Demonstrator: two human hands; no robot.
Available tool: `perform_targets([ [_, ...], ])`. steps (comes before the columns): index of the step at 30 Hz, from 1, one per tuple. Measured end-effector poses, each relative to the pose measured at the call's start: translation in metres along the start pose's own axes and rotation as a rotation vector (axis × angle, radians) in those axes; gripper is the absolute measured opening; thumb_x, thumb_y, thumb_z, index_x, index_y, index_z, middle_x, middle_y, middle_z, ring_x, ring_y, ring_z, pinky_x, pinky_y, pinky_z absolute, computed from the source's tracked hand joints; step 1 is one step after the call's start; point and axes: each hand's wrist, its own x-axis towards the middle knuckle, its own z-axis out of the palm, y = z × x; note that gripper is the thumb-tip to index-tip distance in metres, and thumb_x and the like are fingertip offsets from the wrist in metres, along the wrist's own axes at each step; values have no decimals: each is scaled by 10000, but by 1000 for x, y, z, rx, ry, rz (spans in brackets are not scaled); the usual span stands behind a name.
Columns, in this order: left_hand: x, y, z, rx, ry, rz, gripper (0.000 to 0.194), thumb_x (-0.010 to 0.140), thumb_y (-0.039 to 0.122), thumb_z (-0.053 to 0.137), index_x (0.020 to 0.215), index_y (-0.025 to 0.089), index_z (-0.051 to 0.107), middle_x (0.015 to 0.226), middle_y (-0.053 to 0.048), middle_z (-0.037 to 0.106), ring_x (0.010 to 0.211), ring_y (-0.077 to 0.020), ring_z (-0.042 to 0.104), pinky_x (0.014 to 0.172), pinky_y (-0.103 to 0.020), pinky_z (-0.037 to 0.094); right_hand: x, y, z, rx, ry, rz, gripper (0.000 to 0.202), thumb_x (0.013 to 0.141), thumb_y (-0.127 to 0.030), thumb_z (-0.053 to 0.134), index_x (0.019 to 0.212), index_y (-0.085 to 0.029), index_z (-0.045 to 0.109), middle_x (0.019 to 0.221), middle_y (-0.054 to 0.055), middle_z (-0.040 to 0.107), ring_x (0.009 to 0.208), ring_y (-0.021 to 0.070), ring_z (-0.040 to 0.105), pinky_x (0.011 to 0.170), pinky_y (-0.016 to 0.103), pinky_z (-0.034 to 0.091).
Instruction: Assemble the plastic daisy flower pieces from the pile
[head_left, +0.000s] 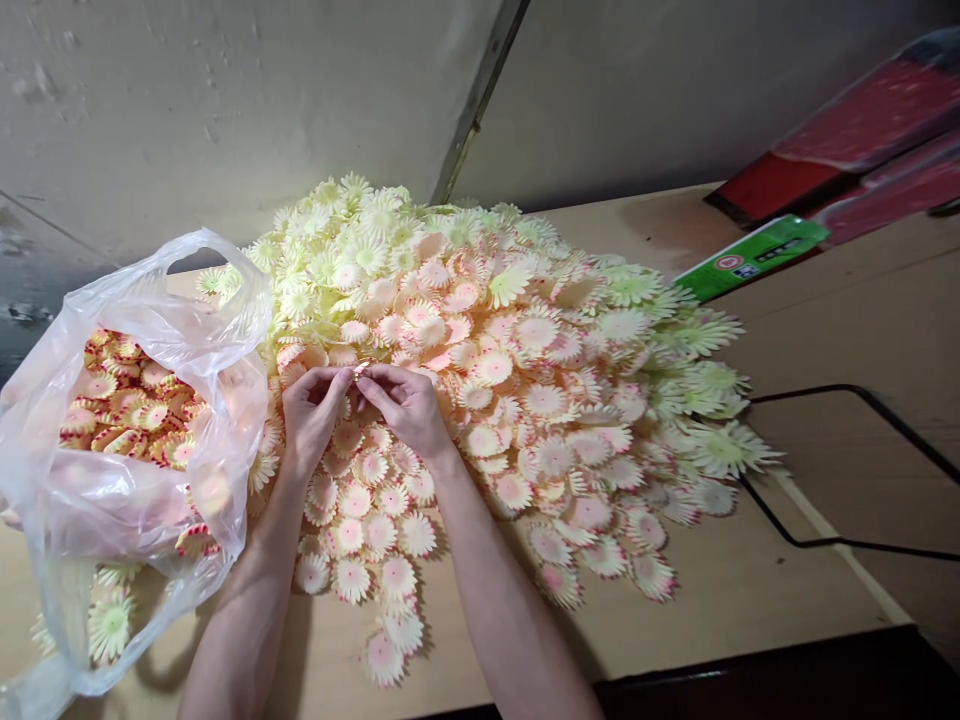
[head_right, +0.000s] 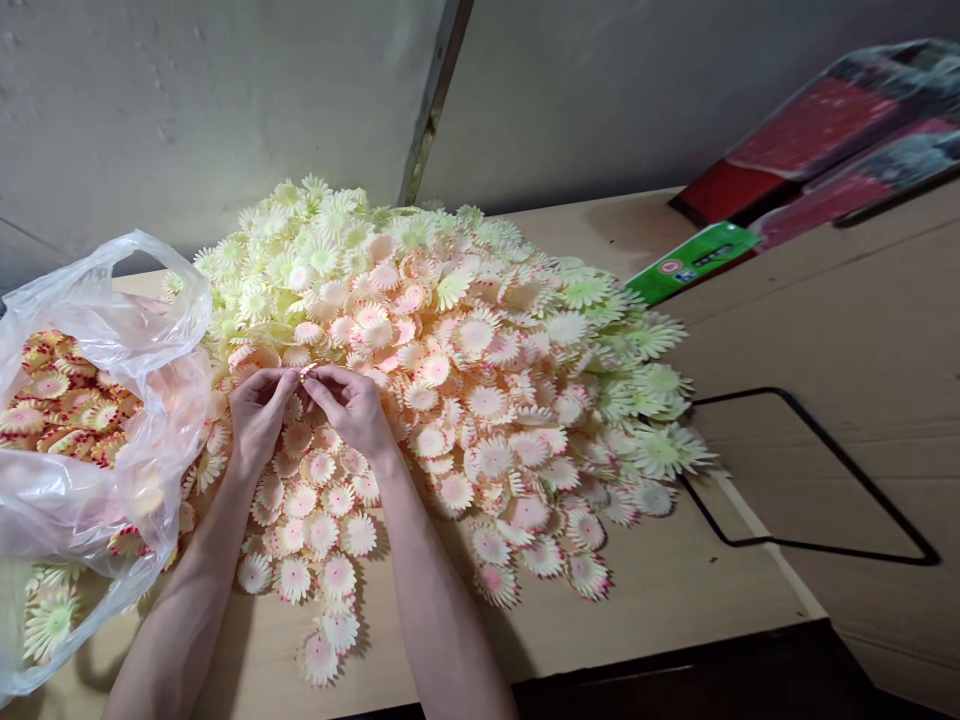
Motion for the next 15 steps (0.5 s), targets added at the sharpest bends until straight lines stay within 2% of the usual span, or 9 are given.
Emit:
perform_targets([
  [7, -4, 2, 1, 42, -98, 53, 240, 824, 415, 802, 896, 187, 823, 919, -80, 815, 826, -191, 749, 768, -289, 588, 0, 3, -2, 34, 21, 41, 302, 826, -494, 755, 901, -204, 719, 833, 37, 722, 686, 153, 651, 634, 267, 556],
  [11, -4, 0, 3, 154, -57, 185, 195, 873, 397, 747, 861, 220, 827, 894, -68, 813, 826, -202, 743, 829, -328, 588, 0, 3, -1, -4, 20, 12, 289, 843, -497, 724, 896, -213, 707, 839, 37, 720, 736, 168, 658, 683, 283, 568],
  [15, -4, -3, 2, 192, -35, 230, 249, 893, 434, 711, 832, 216, 815, 837, -55, 796, 763, -193, 712, 789, -317, 568, 0, 2, 0, -16, 8, 25, 291, 855, -503, 705, 892, -215, 686, 834, 34, 708, 730, 167, 647, 694, 288, 567],
])
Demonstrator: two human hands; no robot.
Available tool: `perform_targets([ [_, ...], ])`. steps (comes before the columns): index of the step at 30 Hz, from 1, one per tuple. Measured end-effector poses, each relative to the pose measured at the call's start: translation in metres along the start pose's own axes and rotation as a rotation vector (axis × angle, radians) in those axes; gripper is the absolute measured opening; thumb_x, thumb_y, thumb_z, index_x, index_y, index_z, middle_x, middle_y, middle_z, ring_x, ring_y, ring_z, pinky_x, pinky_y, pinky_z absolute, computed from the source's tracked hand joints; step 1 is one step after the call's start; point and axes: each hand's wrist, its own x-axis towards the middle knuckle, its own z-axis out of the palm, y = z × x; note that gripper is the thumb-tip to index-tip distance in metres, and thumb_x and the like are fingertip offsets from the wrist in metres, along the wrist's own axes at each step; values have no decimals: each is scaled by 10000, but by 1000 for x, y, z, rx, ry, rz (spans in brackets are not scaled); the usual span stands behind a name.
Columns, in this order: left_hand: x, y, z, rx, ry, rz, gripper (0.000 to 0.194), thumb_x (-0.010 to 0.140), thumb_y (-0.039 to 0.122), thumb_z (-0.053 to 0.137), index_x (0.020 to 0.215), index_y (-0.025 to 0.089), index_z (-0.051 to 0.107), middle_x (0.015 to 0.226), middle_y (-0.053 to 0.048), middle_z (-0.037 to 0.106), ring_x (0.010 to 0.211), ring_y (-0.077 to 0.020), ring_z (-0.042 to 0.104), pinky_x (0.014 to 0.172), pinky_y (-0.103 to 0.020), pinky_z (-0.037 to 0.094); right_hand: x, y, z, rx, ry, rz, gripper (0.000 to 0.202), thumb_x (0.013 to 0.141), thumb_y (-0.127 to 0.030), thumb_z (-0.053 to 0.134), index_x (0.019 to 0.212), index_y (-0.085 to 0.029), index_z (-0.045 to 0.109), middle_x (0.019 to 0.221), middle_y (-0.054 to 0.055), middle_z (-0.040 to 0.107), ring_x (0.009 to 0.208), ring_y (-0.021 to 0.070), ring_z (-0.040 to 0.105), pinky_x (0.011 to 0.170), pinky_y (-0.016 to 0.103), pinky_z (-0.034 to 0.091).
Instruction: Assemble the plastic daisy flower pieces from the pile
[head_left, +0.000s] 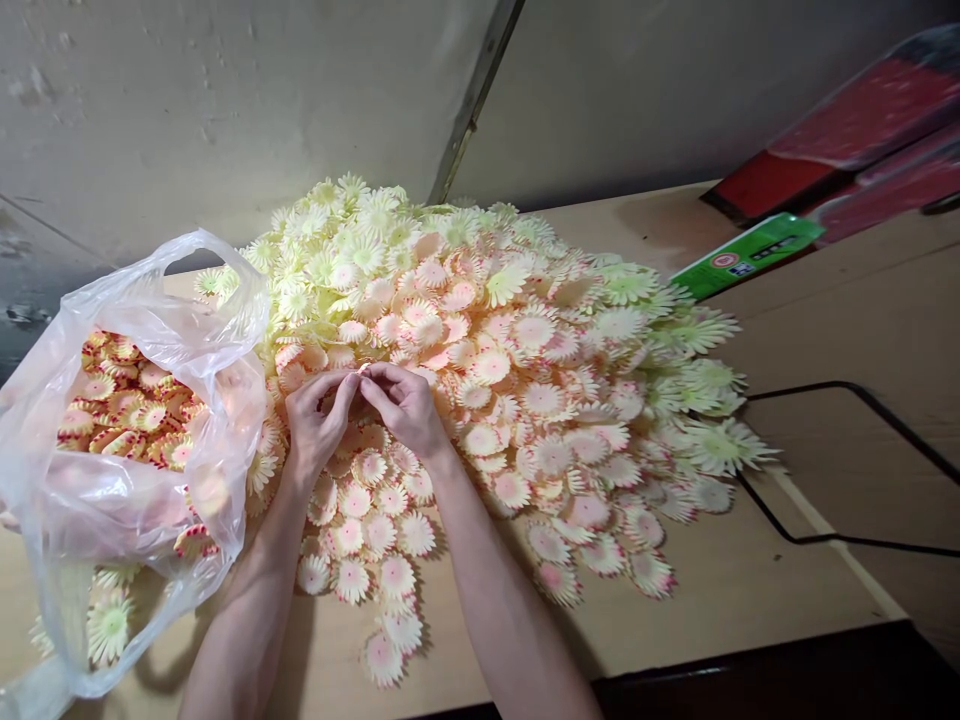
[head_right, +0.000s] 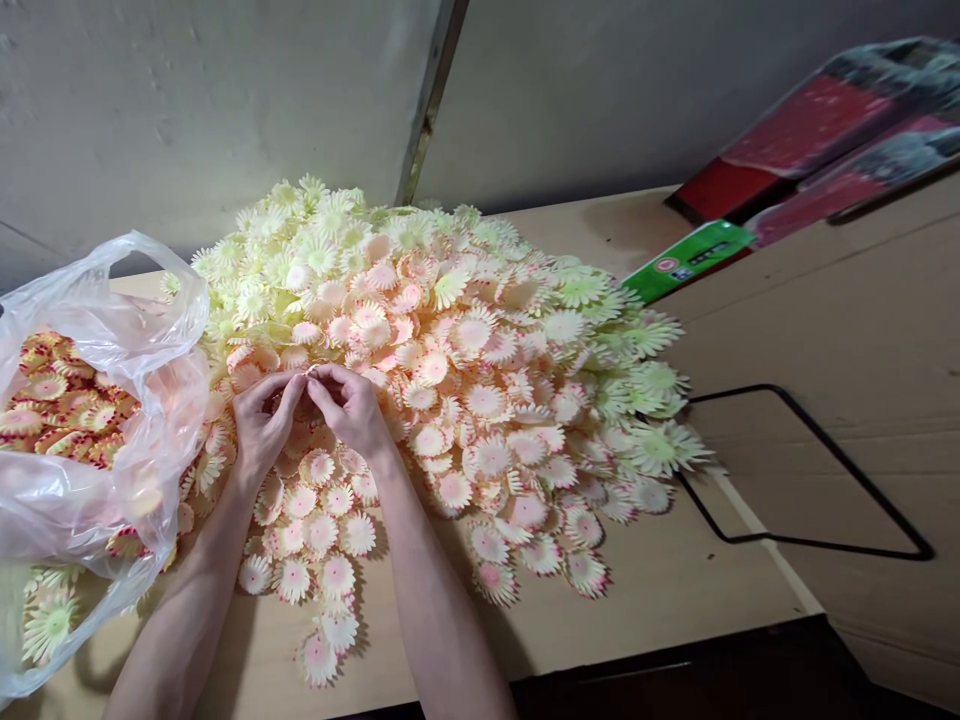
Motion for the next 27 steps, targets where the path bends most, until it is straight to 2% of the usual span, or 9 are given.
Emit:
perform_targets([
  [4, 0, -1, -2, 44, 25, -28, 331, 924, 481, 658, 805, 194, 771, 736, -27, 727, 665, -151, 629, 686, -271, 499, 0, -1, 1, 16, -4, 9, 271, 854, -480, 711, 892, -213, 676, 823, 24, 692, 701, 150, 625, 683, 278, 550],
  [7, 0, 0, -3, 29, 26, -106, 372, 937, 513, 633, 770, 189, 707, 625, 13, 597, 554, -114, 487, 561, -254, 392, 0, -3, 1, 26, -37, 25, 279, 854, -485, 707, 866, -209, 666, 770, 10, 651, 672, 139, 595, 648, 269, 521],
  [10, 2, -2, -4, -22, 52, -175, 404, 931, 542, 634, 724, 195, 628, 620, 26, 520, 567, -113, 438, 556, -254, 362, 1, -4, -1, 54, -74, 36, 297, 844, -499, 711, 845, -206, 660, 752, 5, 629, 685, 140, 591, 662, 270, 509],
  [16, 4, -11, -5, -124, 72, -225, 436, 925, 582, 626, 713, 206, 571, 669, 22, 509, 626, -121, 458, 611, -247, 398, 1, -1, -6, 146, -114, 63, 286, 832, -488, 718, 871, -210, 667, 752, -3, 621, 670, 132, 575, 652, 265, 492],
  [21, 3, -5, -4, -72, 81, -195, 428, 905, 579, 655, 710, 200, 612, 637, 26, 521, 590, -113, 453, 577, -247, 390, 2, -1, -4, 132, -95, 78, 289, 808, -483, 756, 854, -208, 682, 747, -3, 628, 668, 132, 569, 651, 265, 496],
  [24, 1, -2, -2, -41, 65, -164, 380, 900, 555, 670, 783, 195, 701, 622, 20, 582, 553, -113, 482, 550, -248, 399, 1, -5, 0, 129, -69, 86, 318, 804, -511, 766, 866, -208, 695, 805, 14, 665, 725, 146, 602, 681, 270, 516],
  [27, -1, -3, 0, -18, 35, -111, 331, 922, 506, 660, 866, 195, 760, 715, -16, 698, 634, -136, 604, 626, -251, 471, 0, -7, 3, 120, -74, 78, 361, 802, -563, 764, 847, -213, 689, 793, 15, 662, 730, 154, 601, 665, 271, 511],
])
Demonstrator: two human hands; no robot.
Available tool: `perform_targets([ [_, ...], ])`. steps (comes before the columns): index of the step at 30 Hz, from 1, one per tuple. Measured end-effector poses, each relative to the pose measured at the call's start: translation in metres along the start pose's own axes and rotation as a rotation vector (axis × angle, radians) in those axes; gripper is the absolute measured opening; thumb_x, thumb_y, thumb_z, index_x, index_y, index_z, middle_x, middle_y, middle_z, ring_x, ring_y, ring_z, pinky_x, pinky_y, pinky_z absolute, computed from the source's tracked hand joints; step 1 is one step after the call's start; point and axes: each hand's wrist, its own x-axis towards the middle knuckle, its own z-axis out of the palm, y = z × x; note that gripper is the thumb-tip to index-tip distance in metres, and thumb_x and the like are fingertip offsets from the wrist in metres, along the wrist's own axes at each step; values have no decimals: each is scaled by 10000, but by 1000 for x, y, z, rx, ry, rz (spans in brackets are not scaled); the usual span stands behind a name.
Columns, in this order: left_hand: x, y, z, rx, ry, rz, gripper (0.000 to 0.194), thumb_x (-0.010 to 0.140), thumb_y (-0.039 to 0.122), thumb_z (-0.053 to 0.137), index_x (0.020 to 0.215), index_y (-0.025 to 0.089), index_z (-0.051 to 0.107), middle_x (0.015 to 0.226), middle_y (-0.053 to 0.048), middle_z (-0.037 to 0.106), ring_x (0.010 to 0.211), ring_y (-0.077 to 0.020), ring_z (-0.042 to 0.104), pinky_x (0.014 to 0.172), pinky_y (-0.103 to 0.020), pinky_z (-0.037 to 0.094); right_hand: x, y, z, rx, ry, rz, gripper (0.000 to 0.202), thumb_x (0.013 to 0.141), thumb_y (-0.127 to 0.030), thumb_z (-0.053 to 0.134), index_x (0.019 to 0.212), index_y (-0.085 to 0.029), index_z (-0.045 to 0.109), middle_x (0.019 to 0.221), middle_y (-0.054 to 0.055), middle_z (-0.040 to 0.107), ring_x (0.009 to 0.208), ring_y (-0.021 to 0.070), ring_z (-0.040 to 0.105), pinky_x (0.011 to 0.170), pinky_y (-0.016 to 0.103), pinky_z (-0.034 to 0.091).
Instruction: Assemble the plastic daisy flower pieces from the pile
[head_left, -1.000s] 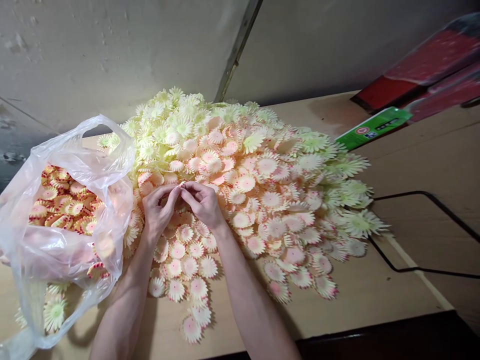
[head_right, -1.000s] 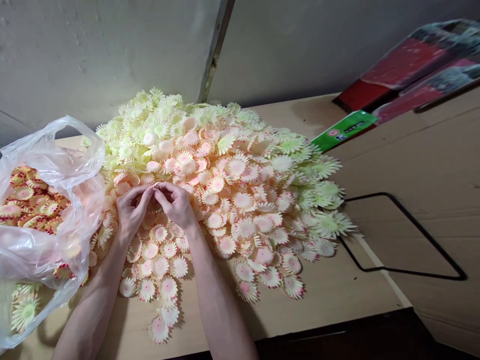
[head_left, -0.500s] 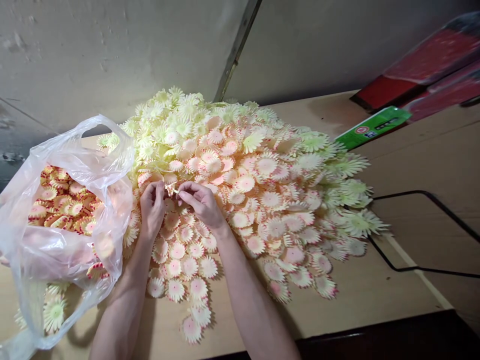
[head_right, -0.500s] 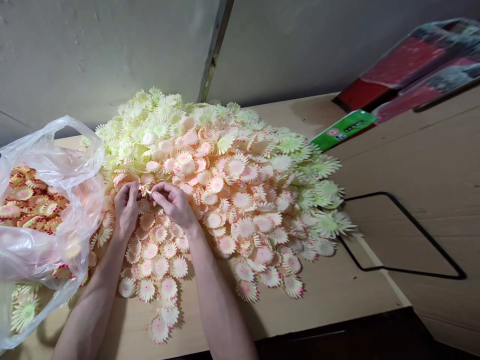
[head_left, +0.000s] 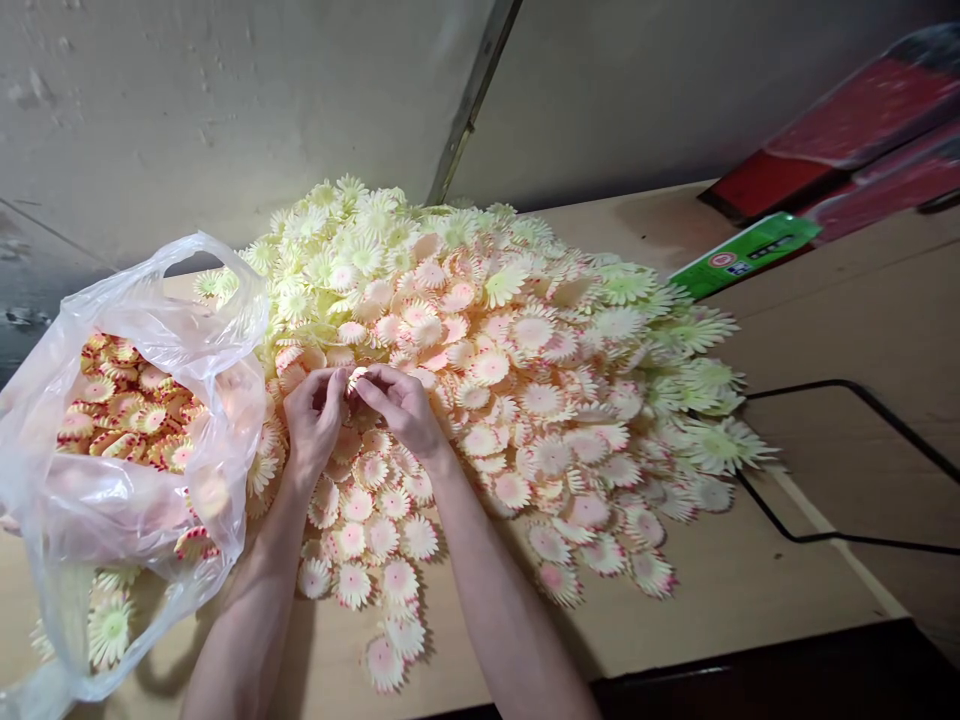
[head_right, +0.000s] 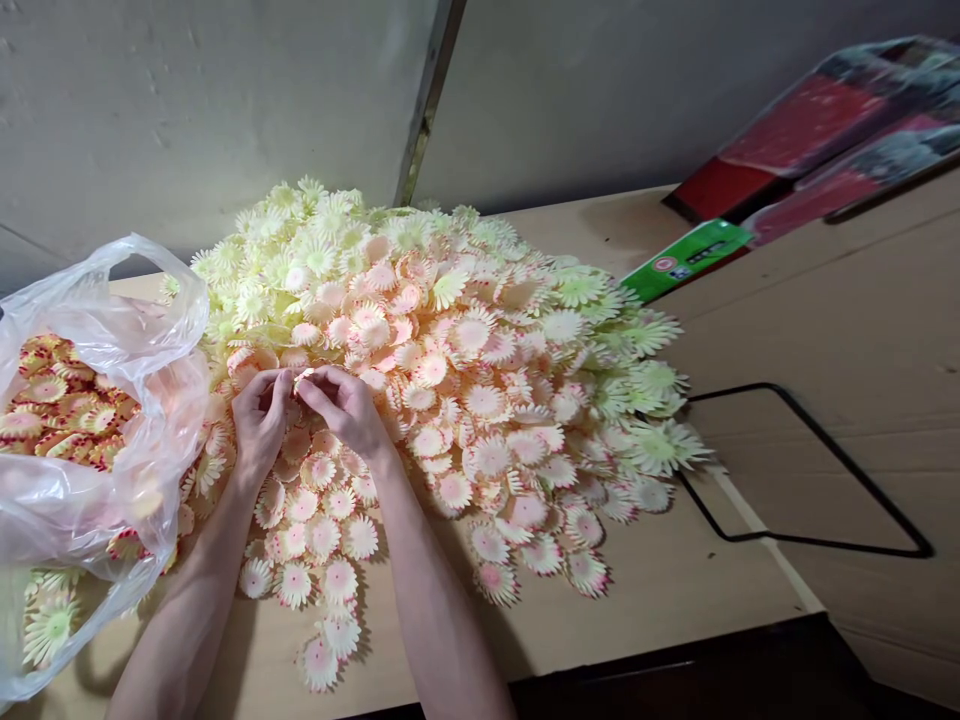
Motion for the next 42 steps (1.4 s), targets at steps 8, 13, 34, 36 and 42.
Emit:
perform_targets([
  [8, 0, -4, 0, 21, 23, 31, 312, 953, 469, 626, 854, 192, 729, 714, -9, 682, 638, -126, 595, 613, -239, 454, 2, 4, -1, -48, 22, -62, 323, 786, -517, 803, 766, -216, 686, 772, 9, 657, 731, 160, 589, 685, 288, 502],
  [13, 0, 0, -2, 53, 92, -7, 356, 971, 492, 586, 788, 191, 630, 668, 20, 569, 600, -104, 486, 578, -229, 398, 2, 2, -4, -45, -40, -118, 285, 843, -441, 768, 734, -208, 646, 769, 0, 584, 734, 148, 527, 697, 293, 440],
  [34, 1, 0, 3, -358, 53, -248, 458, 825, 609, 729, 708, 191, 582, 639, 34, 527, 549, -84, 456, 506, -186, 428, -2, -4, -9, 302, -218, -17, 280, 788, -340, 717, 599, -218, 549, 875, 40, 453, 977, 230, 504, 949, 375, 435],
  [36, 0, -1, 4, -382, 43, -270, 465, 811, 613, 740, 708, 191, 573, 642, 36, 520, 546, -82, 452, 494, -183, 426, -2, -5, -11, 317, -245, -15, 272, 779, -343, 724, 602, -219, 559, 884, 47, 458, 1058, 250, 514, 987, 388, 437],
  [42, -3, -4, 5, -408, 16, -316, 446, 833, 592, 730, 728, 188, 572, 663, 34, 515, 557, -79, 448, 495, -180, 423, -3, -4, -16, 364, -272, -5, 246, 766, -312, 732, 592, -216, 587, 899, 61, 446, 1136, 258, 475, 909, 361, 513],
])
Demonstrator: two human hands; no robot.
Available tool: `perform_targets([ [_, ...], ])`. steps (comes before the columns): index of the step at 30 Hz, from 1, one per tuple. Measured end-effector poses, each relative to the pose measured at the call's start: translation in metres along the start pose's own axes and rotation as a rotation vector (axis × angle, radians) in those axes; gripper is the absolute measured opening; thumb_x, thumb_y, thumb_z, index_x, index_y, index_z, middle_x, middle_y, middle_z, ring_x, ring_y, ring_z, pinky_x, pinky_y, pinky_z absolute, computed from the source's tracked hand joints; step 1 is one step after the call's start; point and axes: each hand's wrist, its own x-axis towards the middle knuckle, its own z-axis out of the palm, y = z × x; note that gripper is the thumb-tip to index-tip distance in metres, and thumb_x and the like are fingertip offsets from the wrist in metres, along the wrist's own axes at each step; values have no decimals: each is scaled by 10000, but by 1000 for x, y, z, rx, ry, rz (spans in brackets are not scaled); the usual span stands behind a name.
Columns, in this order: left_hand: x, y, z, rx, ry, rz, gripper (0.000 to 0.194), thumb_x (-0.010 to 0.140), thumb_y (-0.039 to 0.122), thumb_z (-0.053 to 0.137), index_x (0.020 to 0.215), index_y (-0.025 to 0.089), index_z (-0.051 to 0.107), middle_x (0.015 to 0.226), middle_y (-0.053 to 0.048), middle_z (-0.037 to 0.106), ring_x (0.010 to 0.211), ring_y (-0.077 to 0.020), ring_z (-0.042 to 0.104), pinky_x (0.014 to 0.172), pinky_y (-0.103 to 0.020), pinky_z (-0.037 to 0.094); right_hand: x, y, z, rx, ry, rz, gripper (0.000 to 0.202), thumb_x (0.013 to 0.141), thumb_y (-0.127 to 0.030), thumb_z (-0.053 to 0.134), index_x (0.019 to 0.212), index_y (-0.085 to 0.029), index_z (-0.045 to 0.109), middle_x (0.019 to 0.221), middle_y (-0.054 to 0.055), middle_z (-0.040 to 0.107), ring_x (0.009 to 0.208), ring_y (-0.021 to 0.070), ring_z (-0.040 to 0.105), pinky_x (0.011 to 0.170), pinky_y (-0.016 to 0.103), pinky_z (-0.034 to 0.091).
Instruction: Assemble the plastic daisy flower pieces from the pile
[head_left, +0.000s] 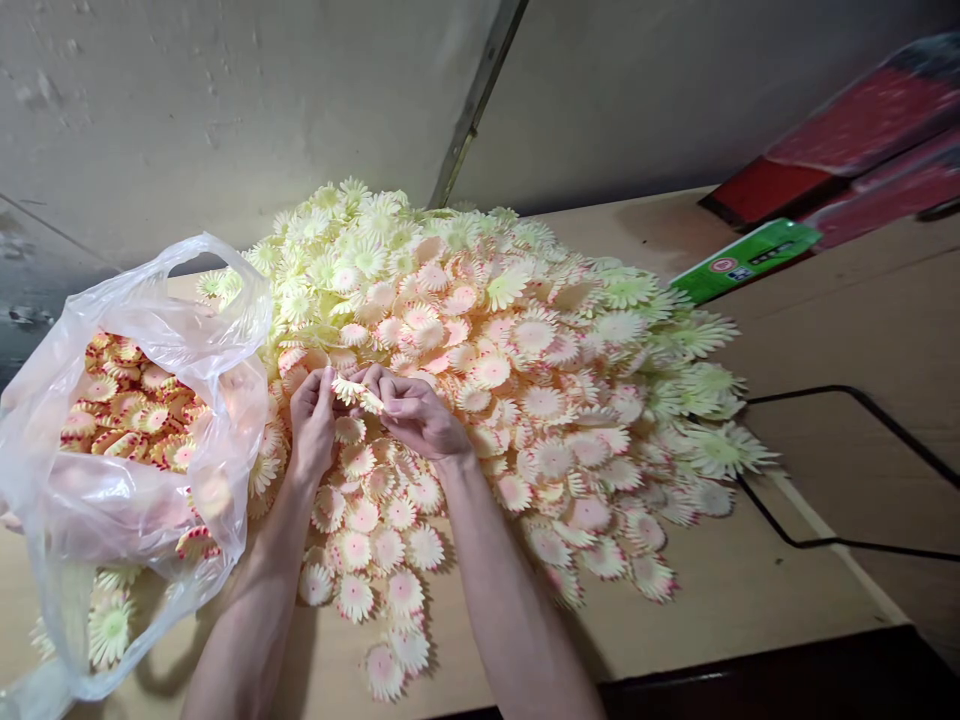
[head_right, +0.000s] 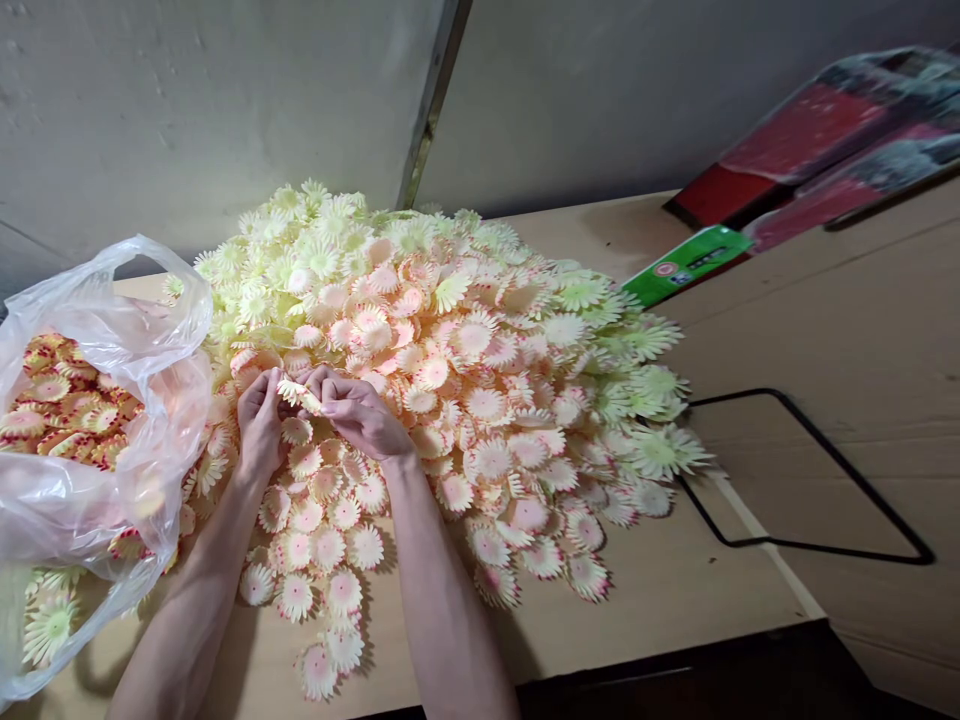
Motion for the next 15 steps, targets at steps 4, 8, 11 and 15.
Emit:
perform_targets([
  [4, 0, 3, 1, -38, -7, -29, 449, 810, 583, 761, 708, 189, 571, 650, 32, 506, 537, -76, 450, 471, -177, 428, 0, 0, -1, 39, -7, 24, 224, 759, -297, 746, 599, -213, 614, 933, 68, 442, 1132, 255, 470, 807, 334, 548],
  [8, 3, 7, -1, -89, -57, -93, 441, 782, 577, 793, 732, 194, 580, 655, 38, 513, 517, -72, 472, 469, -182, 469, 2, 1, 0, 15, 49, 9, 246, 756, -310, 770, 594, -206, 617, 879, 48, 479, 982, 211, 514, 771, 304, 518],
  [11, 4, 9, -6, -53, -70, -58, 406, 802, 575, 779, 793, 207, 606, 705, 36, 552, 569, -84, 552, 536, -193, 537, 5, 5, 1, -32, 177, 37, 208, 748, -322, 793, 651, -199, 655, 771, 6, 523, 751, 142, 481, 726, 276, 467],
  [15, 2, 13, -7, -7, -162, -46, 443, 828, 635, 720, 923, 207, 651, 855, -16, 689, 724, -130, 687, 643, -226, 599, 8, 11, 3, -101, 265, 88, 205, 775, -386, 780, 764, -198, 699, 745, -3, 598, 707, 136, 519, 670, 268, 449],
])
